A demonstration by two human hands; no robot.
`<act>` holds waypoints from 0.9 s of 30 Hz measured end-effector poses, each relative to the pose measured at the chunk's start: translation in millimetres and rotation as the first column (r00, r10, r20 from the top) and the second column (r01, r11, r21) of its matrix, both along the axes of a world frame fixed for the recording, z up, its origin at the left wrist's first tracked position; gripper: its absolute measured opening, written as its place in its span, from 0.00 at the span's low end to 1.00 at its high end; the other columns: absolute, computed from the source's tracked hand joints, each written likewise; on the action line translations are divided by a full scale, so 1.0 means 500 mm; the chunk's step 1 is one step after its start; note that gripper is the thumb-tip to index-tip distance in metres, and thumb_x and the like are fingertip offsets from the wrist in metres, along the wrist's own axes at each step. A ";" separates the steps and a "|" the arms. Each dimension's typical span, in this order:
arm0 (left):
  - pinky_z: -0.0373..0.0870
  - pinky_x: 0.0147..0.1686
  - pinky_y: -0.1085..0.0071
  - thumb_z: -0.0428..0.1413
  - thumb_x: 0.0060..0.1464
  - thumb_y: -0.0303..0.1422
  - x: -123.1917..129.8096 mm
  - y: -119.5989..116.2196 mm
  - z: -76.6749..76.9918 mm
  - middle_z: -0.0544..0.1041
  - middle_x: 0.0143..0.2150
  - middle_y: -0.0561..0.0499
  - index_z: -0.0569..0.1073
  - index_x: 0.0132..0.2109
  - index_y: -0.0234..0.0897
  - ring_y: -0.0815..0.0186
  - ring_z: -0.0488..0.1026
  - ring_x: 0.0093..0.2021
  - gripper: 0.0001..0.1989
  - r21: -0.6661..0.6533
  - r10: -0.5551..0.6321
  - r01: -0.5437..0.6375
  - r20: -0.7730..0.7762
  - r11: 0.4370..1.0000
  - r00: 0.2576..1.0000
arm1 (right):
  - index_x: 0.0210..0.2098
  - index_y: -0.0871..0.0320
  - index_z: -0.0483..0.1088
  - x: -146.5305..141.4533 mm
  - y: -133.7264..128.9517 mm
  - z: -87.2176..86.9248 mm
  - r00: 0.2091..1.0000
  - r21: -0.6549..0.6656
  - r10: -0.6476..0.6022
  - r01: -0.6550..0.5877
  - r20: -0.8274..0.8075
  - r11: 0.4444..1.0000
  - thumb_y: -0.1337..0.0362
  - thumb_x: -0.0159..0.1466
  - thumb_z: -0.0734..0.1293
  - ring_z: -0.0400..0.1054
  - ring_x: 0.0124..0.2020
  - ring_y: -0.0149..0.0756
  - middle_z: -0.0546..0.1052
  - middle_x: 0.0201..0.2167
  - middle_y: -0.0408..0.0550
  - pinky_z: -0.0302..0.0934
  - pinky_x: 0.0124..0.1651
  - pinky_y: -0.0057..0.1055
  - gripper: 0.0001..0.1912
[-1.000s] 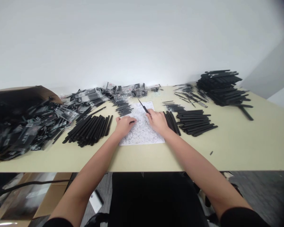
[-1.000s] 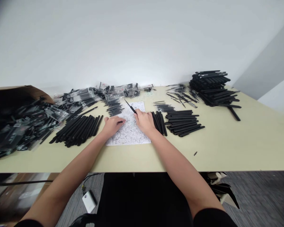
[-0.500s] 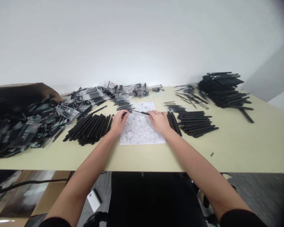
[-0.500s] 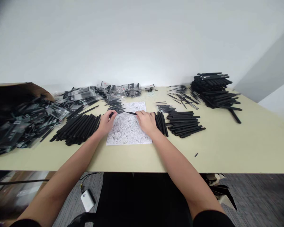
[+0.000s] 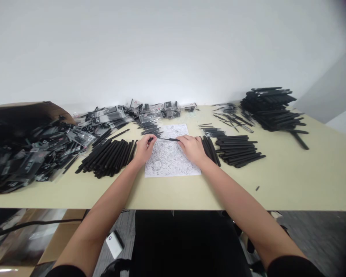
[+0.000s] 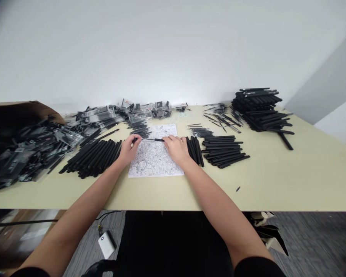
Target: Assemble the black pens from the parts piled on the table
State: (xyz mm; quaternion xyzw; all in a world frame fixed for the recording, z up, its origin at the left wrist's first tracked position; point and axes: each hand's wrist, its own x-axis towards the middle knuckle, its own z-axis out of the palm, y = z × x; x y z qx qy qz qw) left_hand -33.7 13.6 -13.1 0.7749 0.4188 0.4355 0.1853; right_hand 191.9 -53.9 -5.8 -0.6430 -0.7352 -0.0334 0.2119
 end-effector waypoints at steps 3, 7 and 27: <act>0.66 0.40 0.69 0.50 0.61 0.33 -0.001 0.004 -0.004 0.78 0.39 0.50 0.72 0.39 0.38 0.66 0.71 0.36 0.07 0.009 0.003 -0.003 -0.005 1.000 1.000 | 0.52 0.51 0.71 -0.001 -0.001 0.001 1.000 0.007 -0.004 0.004 0.014 1.000 0.62 0.72 0.56 0.70 0.44 0.40 0.78 0.46 0.49 0.46 0.46 0.37 0.15; 0.66 0.41 0.68 0.50 0.62 0.34 -0.002 0.007 -0.007 0.78 0.39 0.50 0.73 0.39 0.39 0.66 0.71 0.36 0.08 0.016 0.000 0.000 -0.008 1.000 1.000 | 0.52 0.50 0.71 -0.003 -0.004 0.006 0.999 -0.015 -0.011 0.012 0.033 1.000 0.62 0.72 0.56 0.70 0.43 0.40 0.78 0.46 0.49 0.46 0.46 0.37 0.15; 0.65 0.42 0.67 0.50 0.62 0.33 -0.002 -0.001 -0.001 0.78 0.40 0.50 0.73 0.39 0.40 0.66 0.71 0.36 0.07 0.052 0.028 -0.024 -0.072 0.998 0.997 | 0.52 0.50 0.71 -0.007 -0.009 0.014 0.999 -0.052 -0.020 0.022 0.034 0.998 0.62 0.72 0.56 0.69 0.45 0.40 0.78 0.47 0.49 0.45 0.47 0.37 0.16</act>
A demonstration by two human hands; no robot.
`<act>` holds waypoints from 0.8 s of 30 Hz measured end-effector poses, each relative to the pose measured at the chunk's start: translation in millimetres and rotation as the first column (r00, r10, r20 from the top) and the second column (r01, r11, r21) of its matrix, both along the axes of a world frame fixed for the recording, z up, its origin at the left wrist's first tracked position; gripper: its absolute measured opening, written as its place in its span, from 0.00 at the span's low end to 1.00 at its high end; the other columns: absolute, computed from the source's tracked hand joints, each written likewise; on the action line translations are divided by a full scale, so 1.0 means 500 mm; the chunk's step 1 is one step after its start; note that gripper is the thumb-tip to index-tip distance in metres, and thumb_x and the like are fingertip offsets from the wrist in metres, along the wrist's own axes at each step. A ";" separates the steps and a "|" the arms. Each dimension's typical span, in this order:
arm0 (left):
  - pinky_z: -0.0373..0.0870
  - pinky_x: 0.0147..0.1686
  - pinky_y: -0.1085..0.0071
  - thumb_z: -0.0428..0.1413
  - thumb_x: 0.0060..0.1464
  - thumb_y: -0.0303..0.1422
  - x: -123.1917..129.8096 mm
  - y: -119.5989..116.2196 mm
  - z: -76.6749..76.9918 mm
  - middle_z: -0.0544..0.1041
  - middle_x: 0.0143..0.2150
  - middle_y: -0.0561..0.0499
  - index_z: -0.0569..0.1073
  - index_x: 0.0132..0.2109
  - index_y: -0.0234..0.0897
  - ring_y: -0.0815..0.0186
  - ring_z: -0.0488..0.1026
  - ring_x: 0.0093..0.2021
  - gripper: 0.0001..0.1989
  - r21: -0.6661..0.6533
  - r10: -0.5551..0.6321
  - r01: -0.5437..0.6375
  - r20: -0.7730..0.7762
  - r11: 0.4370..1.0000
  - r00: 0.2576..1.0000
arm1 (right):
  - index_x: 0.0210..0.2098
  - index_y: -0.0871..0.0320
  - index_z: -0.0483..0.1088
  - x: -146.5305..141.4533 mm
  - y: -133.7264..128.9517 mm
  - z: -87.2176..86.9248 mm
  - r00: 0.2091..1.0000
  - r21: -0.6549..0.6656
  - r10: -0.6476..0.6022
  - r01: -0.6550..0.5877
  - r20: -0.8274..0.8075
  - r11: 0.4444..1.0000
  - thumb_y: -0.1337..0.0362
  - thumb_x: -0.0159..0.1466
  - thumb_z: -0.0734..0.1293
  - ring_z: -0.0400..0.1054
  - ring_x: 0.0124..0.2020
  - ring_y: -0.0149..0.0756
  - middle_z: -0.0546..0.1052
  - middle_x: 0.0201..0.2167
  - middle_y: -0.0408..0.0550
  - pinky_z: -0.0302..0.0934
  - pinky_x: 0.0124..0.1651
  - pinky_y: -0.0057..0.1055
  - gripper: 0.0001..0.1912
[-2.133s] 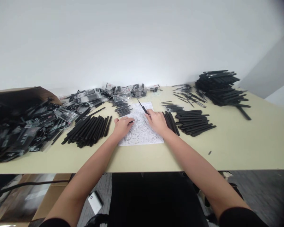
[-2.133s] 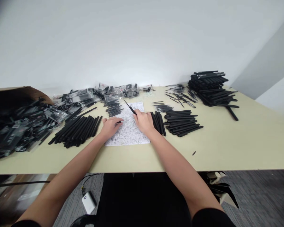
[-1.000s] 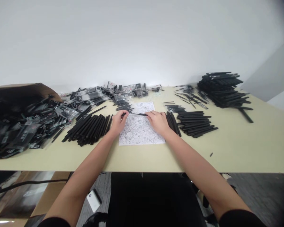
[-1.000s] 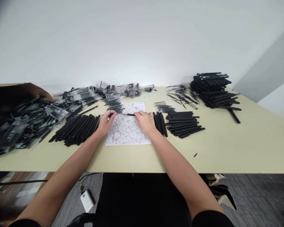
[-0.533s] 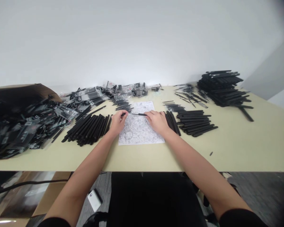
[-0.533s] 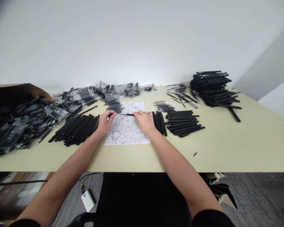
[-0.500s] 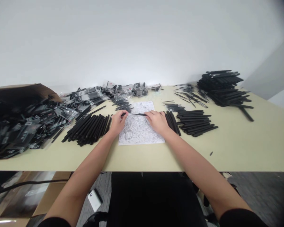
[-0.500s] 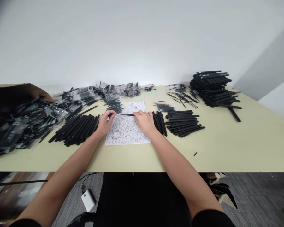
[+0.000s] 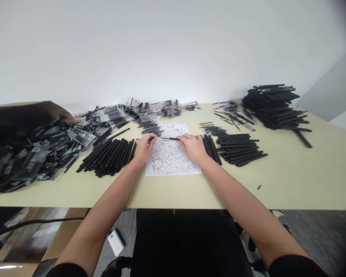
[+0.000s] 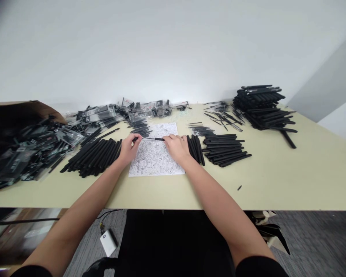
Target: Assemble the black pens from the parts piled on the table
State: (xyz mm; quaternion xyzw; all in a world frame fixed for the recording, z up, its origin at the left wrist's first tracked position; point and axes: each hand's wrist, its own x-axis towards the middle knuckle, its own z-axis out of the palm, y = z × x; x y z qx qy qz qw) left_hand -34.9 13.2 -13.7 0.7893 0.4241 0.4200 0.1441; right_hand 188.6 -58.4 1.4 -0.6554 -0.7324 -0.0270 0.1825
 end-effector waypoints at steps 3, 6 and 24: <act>0.64 0.42 0.67 0.49 0.63 0.33 0.000 -0.004 0.003 0.78 0.40 0.50 0.73 0.39 0.40 0.66 0.71 0.36 0.08 -0.002 0.019 -0.019 -0.036 1.000 0.999 | 0.52 0.50 0.72 0.000 0.000 -0.001 1.000 0.006 0.001 -0.001 0.003 1.000 0.62 0.72 0.56 0.69 0.44 0.40 0.78 0.47 0.48 0.45 0.46 0.37 0.16; 0.61 0.45 0.64 0.49 0.64 0.31 -0.001 -0.011 0.009 0.78 0.41 0.50 0.72 0.40 0.40 0.65 0.71 0.37 0.08 0.011 0.036 -0.035 -0.118 0.999 0.992 | 0.52 0.50 0.73 0.002 0.002 -0.004 1.000 0.021 0.006 -0.006 0.000 1.000 0.62 0.72 0.57 0.68 0.44 0.41 0.78 0.46 0.49 0.46 0.46 0.37 0.16; 0.51 0.44 0.61 0.48 0.62 0.25 -0.004 -0.026 0.033 0.77 0.42 0.48 0.71 0.43 0.41 0.58 0.70 0.46 0.09 0.078 0.070 -0.040 -0.434 0.996 0.898 | 0.52 0.50 0.73 0.021 0.002 0.003 0.991 0.288 0.107 -0.124 0.074 0.949 0.64 0.72 0.55 0.59 0.44 0.41 0.75 0.45 0.51 0.47 0.48 0.38 0.19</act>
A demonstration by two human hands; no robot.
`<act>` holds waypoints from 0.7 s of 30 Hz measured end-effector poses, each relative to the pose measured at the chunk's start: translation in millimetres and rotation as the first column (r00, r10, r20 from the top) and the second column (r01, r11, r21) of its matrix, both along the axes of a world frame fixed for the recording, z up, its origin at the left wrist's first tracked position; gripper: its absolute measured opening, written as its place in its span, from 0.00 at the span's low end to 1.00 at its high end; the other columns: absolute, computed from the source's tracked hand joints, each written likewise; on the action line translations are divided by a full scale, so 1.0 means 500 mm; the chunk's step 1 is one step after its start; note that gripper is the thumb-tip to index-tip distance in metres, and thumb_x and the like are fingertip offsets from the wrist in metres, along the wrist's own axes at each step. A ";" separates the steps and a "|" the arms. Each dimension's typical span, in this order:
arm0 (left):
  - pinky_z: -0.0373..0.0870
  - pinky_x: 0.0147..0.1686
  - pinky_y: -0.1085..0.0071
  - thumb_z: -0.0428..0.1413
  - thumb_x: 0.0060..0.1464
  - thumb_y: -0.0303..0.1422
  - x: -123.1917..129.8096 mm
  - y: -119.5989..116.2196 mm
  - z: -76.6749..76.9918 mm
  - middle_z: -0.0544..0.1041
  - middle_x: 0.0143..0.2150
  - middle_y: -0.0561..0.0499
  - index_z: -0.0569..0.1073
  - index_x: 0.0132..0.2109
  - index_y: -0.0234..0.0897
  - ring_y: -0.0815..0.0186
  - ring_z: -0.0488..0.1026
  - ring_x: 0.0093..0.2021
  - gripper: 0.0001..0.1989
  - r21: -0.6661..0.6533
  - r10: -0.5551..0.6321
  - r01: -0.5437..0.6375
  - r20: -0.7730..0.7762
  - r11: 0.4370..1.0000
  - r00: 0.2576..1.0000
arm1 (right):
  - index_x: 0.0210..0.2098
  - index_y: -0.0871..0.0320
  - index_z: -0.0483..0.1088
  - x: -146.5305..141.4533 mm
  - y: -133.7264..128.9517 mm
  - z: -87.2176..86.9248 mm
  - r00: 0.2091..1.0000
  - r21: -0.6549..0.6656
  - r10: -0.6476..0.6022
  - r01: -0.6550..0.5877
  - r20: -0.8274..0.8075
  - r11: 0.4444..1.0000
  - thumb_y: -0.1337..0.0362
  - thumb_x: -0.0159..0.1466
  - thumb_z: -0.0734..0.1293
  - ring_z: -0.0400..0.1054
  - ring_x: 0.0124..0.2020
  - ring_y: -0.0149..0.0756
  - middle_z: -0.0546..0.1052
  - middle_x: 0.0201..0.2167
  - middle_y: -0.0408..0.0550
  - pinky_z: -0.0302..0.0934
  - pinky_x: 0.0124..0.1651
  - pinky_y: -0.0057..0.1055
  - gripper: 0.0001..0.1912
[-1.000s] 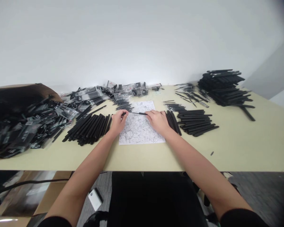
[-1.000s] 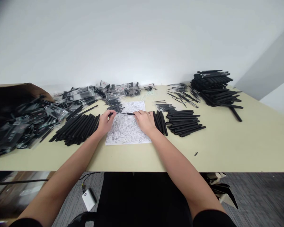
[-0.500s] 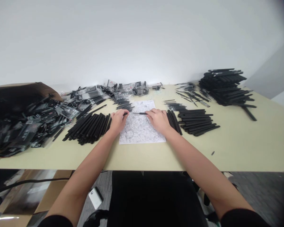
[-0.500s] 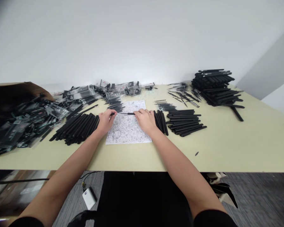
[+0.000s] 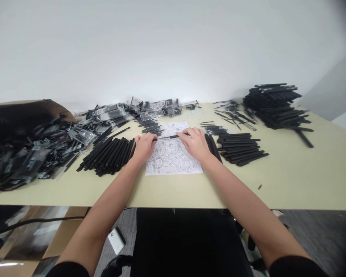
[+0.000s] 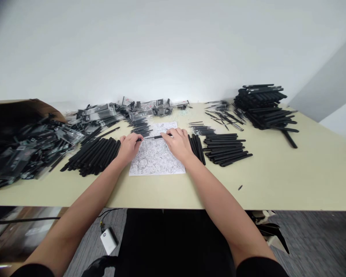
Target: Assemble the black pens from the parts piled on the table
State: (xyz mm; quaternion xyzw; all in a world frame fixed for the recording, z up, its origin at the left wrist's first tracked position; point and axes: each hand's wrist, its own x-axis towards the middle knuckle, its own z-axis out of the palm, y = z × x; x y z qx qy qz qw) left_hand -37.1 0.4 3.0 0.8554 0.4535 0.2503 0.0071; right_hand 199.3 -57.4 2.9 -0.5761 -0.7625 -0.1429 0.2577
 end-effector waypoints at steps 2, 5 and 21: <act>0.51 0.44 0.61 0.48 0.62 0.25 0.000 -0.001 0.001 0.77 0.42 0.48 0.71 0.43 0.40 0.58 0.70 0.46 0.09 -0.003 0.001 -0.001 -0.007 1.000 1.000 | 0.52 0.50 0.73 0.000 -0.001 0.002 1.000 0.013 0.014 -0.014 0.009 1.000 0.64 0.72 0.54 0.60 0.43 0.41 0.74 0.45 0.51 0.47 0.48 0.38 0.19; 0.51 0.44 0.61 0.48 0.62 0.25 0.000 -0.002 0.003 0.77 0.42 0.48 0.71 0.43 0.41 0.58 0.70 0.46 0.09 0.011 0.002 -0.002 -0.020 1.000 1.000 | 0.52 0.50 0.73 0.000 -0.002 0.005 1.000 0.019 0.028 -0.028 0.014 0.999 0.64 0.72 0.54 0.60 0.43 0.40 0.74 0.43 0.51 0.48 0.48 0.37 0.19; 0.51 0.46 0.60 0.47 0.62 0.25 0.001 -0.001 -0.004 0.76 0.41 0.47 0.71 0.44 0.40 0.58 0.69 0.44 0.10 0.048 -0.004 0.007 -0.058 0.999 0.998 | 0.51 0.54 0.74 -0.002 -0.006 0.005 0.996 0.011 0.083 -0.083 -0.016 0.996 0.62 0.72 0.53 0.60 0.43 0.42 0.74 0.41 0.52 0.49 0.48 0.38 0.20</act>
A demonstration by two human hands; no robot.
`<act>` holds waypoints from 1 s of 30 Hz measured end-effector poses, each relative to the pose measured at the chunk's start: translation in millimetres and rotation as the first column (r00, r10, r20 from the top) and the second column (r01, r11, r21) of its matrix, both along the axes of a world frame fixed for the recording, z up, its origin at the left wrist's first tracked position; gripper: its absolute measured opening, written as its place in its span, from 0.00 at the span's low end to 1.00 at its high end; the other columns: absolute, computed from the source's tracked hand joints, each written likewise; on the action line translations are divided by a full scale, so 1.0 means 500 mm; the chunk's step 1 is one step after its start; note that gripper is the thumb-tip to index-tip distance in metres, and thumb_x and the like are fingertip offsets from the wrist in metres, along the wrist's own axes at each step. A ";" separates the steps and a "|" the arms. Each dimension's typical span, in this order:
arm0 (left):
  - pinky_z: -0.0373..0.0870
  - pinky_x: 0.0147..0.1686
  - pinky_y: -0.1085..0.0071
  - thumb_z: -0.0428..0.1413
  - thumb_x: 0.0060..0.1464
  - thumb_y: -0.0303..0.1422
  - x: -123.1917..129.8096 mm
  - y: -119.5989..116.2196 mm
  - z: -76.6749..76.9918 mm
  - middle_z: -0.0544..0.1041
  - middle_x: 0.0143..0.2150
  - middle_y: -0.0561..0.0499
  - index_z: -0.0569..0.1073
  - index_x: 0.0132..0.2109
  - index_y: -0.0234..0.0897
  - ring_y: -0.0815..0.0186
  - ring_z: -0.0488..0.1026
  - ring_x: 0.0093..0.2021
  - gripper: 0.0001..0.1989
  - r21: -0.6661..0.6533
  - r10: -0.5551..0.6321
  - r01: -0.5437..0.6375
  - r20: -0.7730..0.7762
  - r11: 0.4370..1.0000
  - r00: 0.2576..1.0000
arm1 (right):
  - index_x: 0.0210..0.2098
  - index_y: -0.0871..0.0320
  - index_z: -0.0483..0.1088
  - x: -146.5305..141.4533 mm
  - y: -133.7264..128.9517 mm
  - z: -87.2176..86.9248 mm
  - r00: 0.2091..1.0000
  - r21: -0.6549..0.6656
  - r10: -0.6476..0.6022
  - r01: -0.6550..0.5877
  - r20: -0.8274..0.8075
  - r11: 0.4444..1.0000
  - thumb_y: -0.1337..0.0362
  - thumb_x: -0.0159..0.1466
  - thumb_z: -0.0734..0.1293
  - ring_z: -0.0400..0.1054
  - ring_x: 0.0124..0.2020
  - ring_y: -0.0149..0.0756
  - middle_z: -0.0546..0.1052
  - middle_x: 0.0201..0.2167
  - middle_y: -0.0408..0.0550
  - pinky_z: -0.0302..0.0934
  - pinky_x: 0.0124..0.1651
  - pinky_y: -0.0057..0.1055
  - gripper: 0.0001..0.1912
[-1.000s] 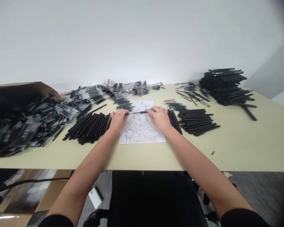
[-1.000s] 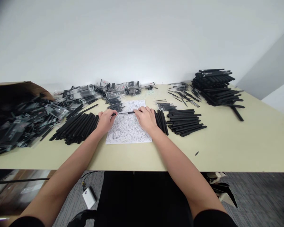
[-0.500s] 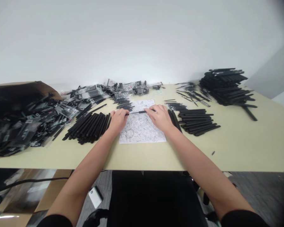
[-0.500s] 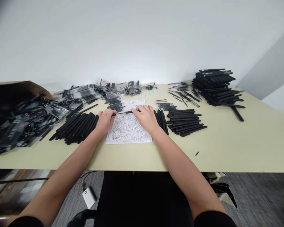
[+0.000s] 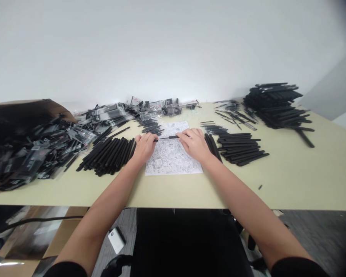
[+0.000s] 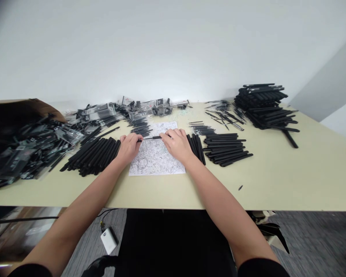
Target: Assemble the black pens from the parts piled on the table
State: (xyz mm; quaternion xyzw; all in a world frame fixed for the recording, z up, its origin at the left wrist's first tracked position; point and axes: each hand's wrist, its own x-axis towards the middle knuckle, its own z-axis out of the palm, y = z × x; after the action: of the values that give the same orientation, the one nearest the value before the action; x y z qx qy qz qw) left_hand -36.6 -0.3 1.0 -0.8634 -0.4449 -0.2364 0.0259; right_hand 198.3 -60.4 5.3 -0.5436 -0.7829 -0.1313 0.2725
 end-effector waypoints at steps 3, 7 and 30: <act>0.51 0.46 0.60 0.46 0.62 0.25 -0.002 0.001 -0.004 0.76 0.41 0.47 0.71 0.44 0.40 0.58 0.69 0.44 0.10 0.022 -0.010 0.011 -0.011 1.000 1.000 | 0.51 0.54 0.73 0.000 0.000 -0.003 1.000 -0.009 -0.004 0.004 -0.005 1.000 0.63 0.72 0.53 0.60 0.43 0.42 0.74 0.41 0.52 0.49 0.48 0.38 0.19; 0.51 0.45 0.61 0.46 0.61 0.24 -0.005 0.003 -0.011 0.75 0.41 0.47 0.71 0.43 0.40 0.59 0.69 0.44 0.11 0.062 -0.029 0.031 -0.040 0.998 0.999 | 0.51 0.54 0.73 -0.002 -0.001 -0.004 1.000 -0.019 0.004 -0.004 -0.011 1.000 0.62 0.72 0.54 0.59 0.42 0.42 0.74 0.40 0.51 0.48 0.48 0.38 0.19; 0.50 0.44 0.59 0.45 0.59 0.22 -0.002 -0.005 -0.012 0.76 0.38 0.46 0.70 0.42 0.39 0.59 0.71 0.39 0.11 0.183 -0.020 0.031 -0.062 0.983 0.998 | 0.49 0.54 0.74 -0.013 -0.006 -0.004 0.998 -0.021 0.001 -0.002 -0.065 1.000 0.63 0.72 0.55 0.60 0.40 0.41 0.76 0.39 0.50 0.47 0.46 0.38 0.17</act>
State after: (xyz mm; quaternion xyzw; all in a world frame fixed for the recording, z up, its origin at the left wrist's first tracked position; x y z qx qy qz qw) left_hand -37.4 -2.6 -5.1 -0.8696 -0.4092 -0.2509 0.1156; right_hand 191.8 -63.6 3.1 -0.5498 -0.7754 -0.1050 0.2922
